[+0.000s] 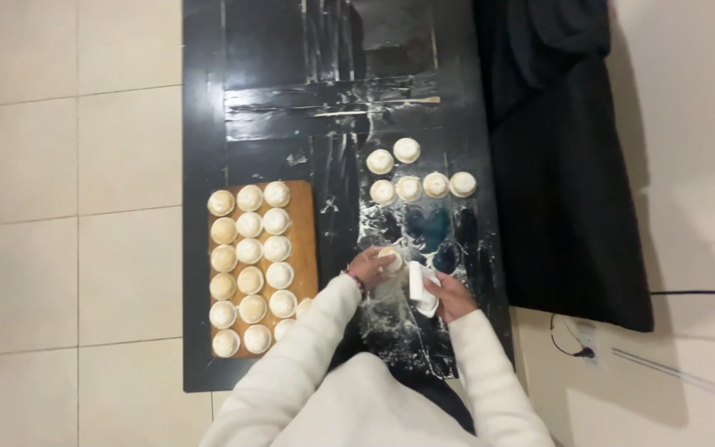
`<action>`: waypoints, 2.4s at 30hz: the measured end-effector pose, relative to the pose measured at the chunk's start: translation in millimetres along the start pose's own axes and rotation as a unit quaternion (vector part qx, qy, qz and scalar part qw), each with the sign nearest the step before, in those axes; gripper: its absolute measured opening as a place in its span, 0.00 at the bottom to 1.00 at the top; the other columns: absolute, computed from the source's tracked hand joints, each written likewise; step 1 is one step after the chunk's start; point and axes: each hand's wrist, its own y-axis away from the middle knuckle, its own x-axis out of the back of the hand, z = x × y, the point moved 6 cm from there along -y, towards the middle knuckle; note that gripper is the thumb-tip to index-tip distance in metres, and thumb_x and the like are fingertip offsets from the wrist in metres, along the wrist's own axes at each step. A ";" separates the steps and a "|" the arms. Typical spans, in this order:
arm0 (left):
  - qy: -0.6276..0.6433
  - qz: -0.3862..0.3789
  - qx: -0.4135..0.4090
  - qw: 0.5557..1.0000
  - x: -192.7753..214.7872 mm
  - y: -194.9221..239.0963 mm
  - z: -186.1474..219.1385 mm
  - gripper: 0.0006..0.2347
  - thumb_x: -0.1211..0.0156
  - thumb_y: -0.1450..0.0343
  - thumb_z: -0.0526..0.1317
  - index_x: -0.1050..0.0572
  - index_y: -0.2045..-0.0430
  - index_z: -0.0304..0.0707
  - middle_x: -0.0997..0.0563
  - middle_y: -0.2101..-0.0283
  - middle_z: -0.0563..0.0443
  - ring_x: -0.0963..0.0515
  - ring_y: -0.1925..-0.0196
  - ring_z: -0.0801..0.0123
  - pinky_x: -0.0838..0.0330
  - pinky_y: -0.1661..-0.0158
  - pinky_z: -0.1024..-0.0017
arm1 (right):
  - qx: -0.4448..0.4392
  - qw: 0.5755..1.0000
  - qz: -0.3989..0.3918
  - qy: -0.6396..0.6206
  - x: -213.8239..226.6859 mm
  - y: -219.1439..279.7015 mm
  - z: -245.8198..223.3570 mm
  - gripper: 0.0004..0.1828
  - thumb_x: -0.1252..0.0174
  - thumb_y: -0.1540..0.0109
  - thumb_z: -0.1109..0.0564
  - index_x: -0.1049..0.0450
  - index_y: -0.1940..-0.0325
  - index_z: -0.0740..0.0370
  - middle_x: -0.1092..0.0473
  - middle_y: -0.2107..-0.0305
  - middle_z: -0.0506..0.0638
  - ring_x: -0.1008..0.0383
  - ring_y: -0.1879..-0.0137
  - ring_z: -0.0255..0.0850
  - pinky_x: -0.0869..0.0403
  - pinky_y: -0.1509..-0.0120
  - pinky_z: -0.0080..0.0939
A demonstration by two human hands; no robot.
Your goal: Placing round food items into paper liners and arranging them on a wooden board.
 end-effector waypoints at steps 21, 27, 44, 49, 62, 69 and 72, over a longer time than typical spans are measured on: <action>0.064 0.065 0.040 0.995 28.1 120.9 11.5 0.32 0.55 0.29 0.69 0.24 0.47 0.41 0.19 0.48 0.52 0.22 0.45 0.64 0.30 0.44 0.58 | 0.192 0.831 0.133 0.505 -155.5 15.3 -46.9 0.12 0.29 0.46 0.57 0.19 0.61 0.65 0.20 0.69 0.50 0.22 0.66 0.34 0.23 0.60 0.36; 0.106 -0.004 0.041 0.993 42.7 101.1 -12.9 0.31 0.56 0.27 0.68 0.25 0.47 0.38 0.19 0.48 0.49 0.21 0.45 0.62 0.28 0.43 0.58 | 0.253 0.778 0.202 0.538 -152.8 19.9 -38.8 0.10 0.30 0.45 0.57 0.19 0.62 0.64 0.21 0.70 0.50 0.22 0.67 0.34 0.24 0.60 0.36; 0.091 0.016 0.100 0.991 58.1 145.5 -51.9 0.26 0.49 0.28 0.65 0.23 0.48 0.45 0.18 0.51 0.52 0.20 0.47 0.63 0.26 0.50 0.63 | 0.159 0.852 0.241 0.438 -99.5 52.9 43.1 0.14 0.29 0.44 0.57 0.20 0.59 0.68 0.23 0.71 0.50 0.27 0.68 0.33 0.28 0.64 0.36; 0.150 0.017 0.082 0.985 69.9 166.7 -31.3 0.25 0.46 0.27 0.62 0.24 0.49 0.41 0.18 0.50 0.49 0.20 0.45 0.59 0.26 0.44 0.55 | 0.160 0.897 0.154 0.382 -121.9 41.3 69.8 0.17 0.30 0.44 0.57 0.21 0.56 0.71 0.21 0.68 0.50 0.24 0.64 0.34 0.25 0.60 0.36; 0.183 0.091 -0.093 0.974 150.9 271.1 101.9 0.25 0.51 0.26 0.59 0.31 0.42 0.41 0.21 0.44 0.50 0.22 0.42 0.58 0.28 0.44 0.54 | 0.142 0.409 -0.026 0.901 -252.4 -32.2 85.1 0.29 0.52 0.35 0.60 0.29 0.34 0.29 0.32 0.59 0.54 0.25 0.53 0.50 0.26 0.51 0.52; 0.183 0.084 -0.091 0.975 158.4 272.0 101.2 0.26 0.52 0.26 0.61 0.31 0.41 0.43 0.22 0.44 0.50 0.24 0.41 0.61 0.33 0.44 0.56 | 0.104 0.326 -0.030 0.939 -256.5 -59.2 82.0 0.22 0.54 0.33 0.50 0.29 0.38 0.24 0.31 0.58 0.50 0.24 0.51 0.44 0.29 0.46 0.56; 0.208 0.072 -0.097 0.971 156.4 268.7 103.3 0.26 0.52 0.26 0.60 0.31 0.42 0.42 0.22 0.44 0.50 0.24 0.41 0.60 0.33 0.42 0.52 | 0.118 0.321 -0.009 0.940 -276.1 -73.3 66.3 0.29 0.55 0.33 0.56 0.34 0.32 0.27 0.30 0.56 0.51 0.23 0.52 0.46 0.30 0.46 0.58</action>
